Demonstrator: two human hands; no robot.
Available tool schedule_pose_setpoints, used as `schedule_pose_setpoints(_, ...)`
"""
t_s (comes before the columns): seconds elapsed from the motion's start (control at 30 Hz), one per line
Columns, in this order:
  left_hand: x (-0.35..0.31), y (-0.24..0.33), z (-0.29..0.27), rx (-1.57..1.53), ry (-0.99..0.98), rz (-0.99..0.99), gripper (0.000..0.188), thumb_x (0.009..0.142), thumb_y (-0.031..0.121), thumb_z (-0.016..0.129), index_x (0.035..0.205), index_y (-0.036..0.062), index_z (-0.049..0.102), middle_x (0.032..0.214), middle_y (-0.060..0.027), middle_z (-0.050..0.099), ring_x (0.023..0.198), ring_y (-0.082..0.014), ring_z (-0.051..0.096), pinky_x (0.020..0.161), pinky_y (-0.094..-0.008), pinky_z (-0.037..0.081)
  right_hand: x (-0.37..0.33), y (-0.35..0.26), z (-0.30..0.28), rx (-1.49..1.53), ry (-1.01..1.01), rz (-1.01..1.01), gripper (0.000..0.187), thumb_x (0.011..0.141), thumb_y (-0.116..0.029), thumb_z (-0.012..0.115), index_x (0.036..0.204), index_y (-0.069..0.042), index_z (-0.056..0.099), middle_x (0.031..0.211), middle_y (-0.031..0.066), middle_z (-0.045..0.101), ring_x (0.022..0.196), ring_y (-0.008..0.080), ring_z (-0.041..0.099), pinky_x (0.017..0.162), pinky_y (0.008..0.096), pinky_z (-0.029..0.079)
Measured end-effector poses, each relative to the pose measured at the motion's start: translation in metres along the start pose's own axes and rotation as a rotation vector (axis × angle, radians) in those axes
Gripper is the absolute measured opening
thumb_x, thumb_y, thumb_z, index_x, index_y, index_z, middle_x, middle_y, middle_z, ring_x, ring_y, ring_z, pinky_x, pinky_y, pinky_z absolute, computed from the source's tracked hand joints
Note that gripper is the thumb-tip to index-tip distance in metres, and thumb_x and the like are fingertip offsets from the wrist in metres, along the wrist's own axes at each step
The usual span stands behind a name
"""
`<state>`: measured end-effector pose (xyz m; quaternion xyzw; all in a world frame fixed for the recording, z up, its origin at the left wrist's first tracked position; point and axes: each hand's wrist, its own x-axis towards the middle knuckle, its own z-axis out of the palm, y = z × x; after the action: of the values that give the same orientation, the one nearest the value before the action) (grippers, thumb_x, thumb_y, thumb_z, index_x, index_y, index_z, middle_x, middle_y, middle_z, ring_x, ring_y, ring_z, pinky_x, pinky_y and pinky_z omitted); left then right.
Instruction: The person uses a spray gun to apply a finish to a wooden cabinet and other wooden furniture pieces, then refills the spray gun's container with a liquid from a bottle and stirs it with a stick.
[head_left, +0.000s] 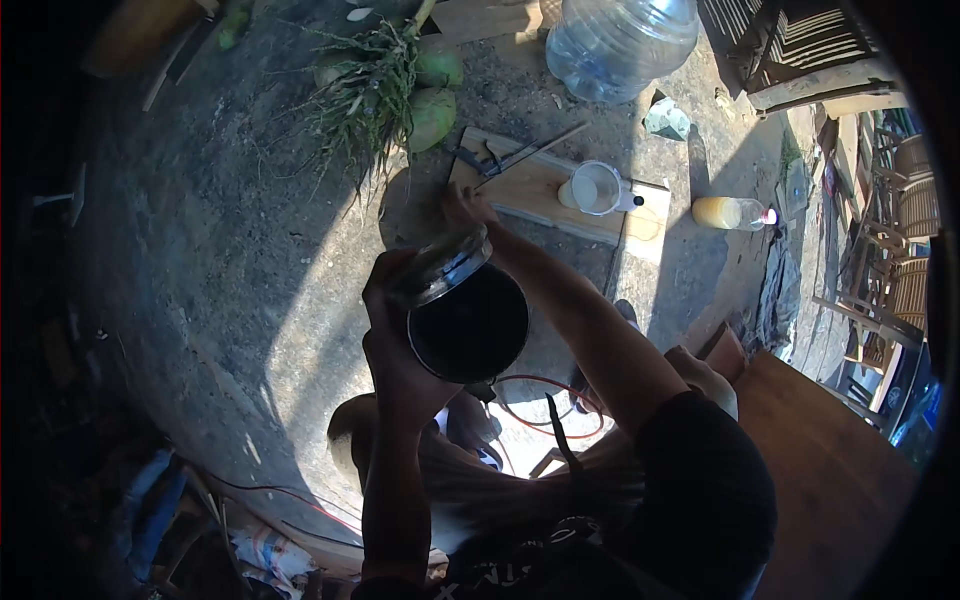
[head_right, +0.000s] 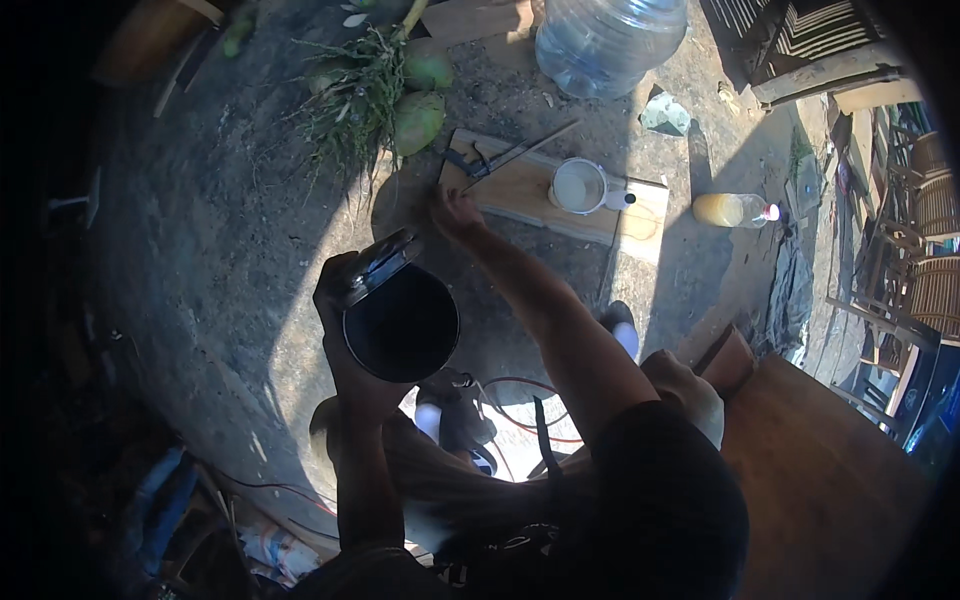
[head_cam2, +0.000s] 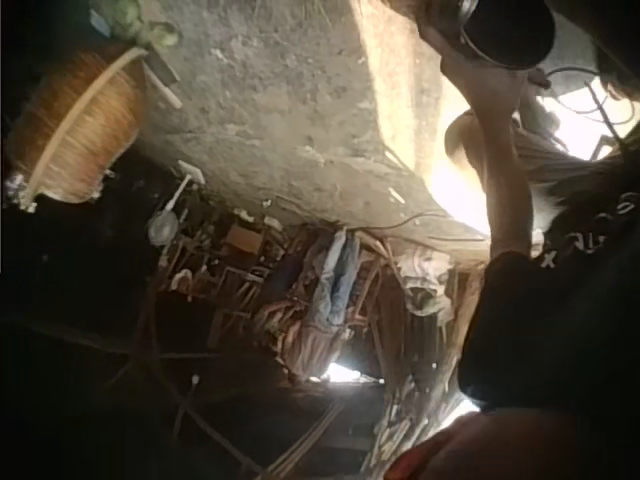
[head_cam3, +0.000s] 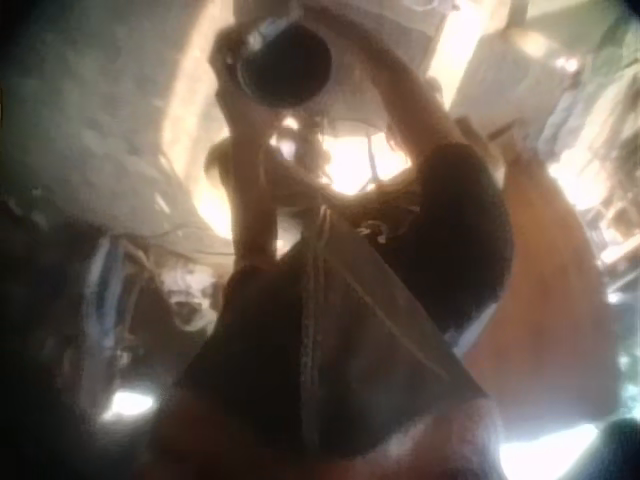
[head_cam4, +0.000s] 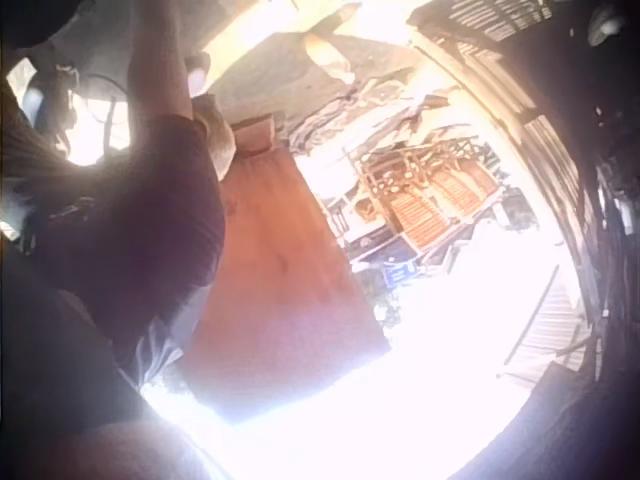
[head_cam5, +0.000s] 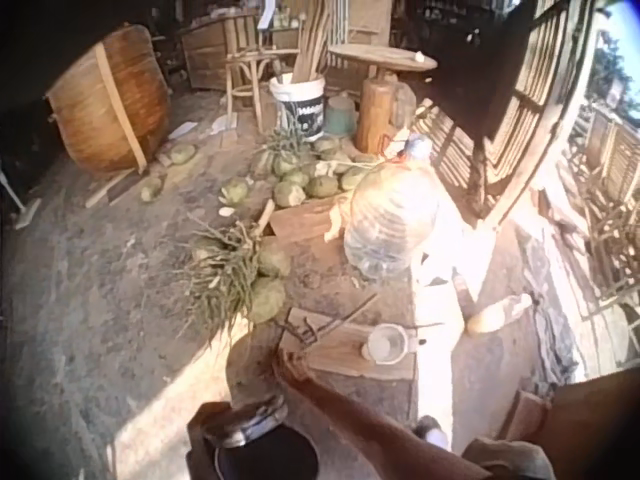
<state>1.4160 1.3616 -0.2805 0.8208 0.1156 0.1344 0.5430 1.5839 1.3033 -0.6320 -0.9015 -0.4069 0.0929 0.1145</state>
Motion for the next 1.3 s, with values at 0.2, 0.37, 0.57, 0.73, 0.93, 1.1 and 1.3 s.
schedule_pose_setpoints(0.2,0.034,-0.027,0.0,-0.107,-0.039,0.017,0.119,0.064,0.01,0.101,0.158,0.0031,0.027,0.139,-0.0185,0.06,0.126,-0.0299,0.064,0.108,-0.0445,0.054,-0.021,0.012,-0.035,0.174,-0.085,0.017,0.029,0.095,-0.023,0.062,0.114,-0.002,0.07,0.124,0.0222,0.065,0.112,0.0414,0.068,0.089,0.0546,0.057)
schedule_pose_setpoints(0.37,0.05,-0.042,-0.009,-0.153,-0.004,0.013,0.1,0.07,0.008,0.097,0.151,0.0015,0.039,0.145,-0.0167,0.055,0.13,-0.0275,0.06,0.112,-0.042,0.05,-0.134,0.023,-0.126,0.232,-0.434,-0.117,0.033,0.1,-0.034,0.06,0.106,-0.004,0.073,0.097,0.02,0.075,0.098,0.0391,0.073,0.09,0.0532,0.057)
schedule_pose_setpoints(0.57,0.061,-0.051,0.008,-0.147,-0.128,0.101,0.107,0.07,0.005,0.096,0.155,0.0035,0.032,0.145,-0.0184,0.053,0.132,-0.029,0.058,0.112,-0.0435,0.051,-0.289,0.148,-0.118,0.285,-0.246,0.856,0.055,0.096,-0.051,0.072,0.103,0.004,0.072,0.1,0.022,0.077,0.095,0.0377,0.076,0.085,0.0511,0.059)
schedule_pose_setpoints(0.73,0.047,-0.086,0.01,-0.07,-0.161,0.103,0.11,0.067,0.001,0.092,0.158,0.0042,0.03,0.152,-0.0189,0.05,0.138,-0.0317,0.054,0.118,-0.0473,0.046,-0.296,0.166,-0.065,0.479,-0.115,1.112,0.058,0.094,-0.055,0.072,0.098,0.003,0.074,0.102,0.0256,0.077,0.096,0.0439,0.075,0.086,0.0527,0.059)
schedule_pose_setpoints(0.93,0.05,-0.078,0.04,-0.047,-0.256,0.111,0.113,0.066,0.004,0.094,0.16,0.005,0.03,0.154,-0.0188,0.048,0.139,-0.0333,0.053,0.119,-0.0478,0.045,-0.307,0.16,-0.062,0.472,0.103,1.305,0.036,0.094,-0.028,0.059,0.112,0.0,0.072,0.107,0.0308,0.074,0.107,0.0474,0.072,0.092,0.0565,0.058)
schedule_pose_setpoints(1.1,0.065,-0.082,0.056,-0.109,-0.281,0.146,0.112,0.067,0.007,0.096,0.159,0.0014,0.032,0.151,-0.019,0.052,0.137,-0.0318,0.056,0.118,-0.0463,0.046,-0.346,0.154,-0.126,0.322,0.19,1.383,0.039,0.104,-0.027,0.042,0.11,0.001,0.069,0.109,0.03,0.074,0.098,0.0489,0.073,0.088,0.059,0.057)
schedule_pose_setpoints(1.3,0.064,-0.065,0.077,-0.007,-0.255,0.205,0.111,0.067,0.011,0.098,0.157,-0.0006,0.035,0.148,-0.0191,0.056,0.135,-0.0294,0.058,0.116,-0.0447,0.048,-0.441,0.1,-0.289,-0.069,0.869,1.032,0.024,0.1,-0.016,0.067,0.123,-0.009,0.071,0.096,0.0182,0.072,0.087,0.0416,0.072,0.073,0.0514,0.057)
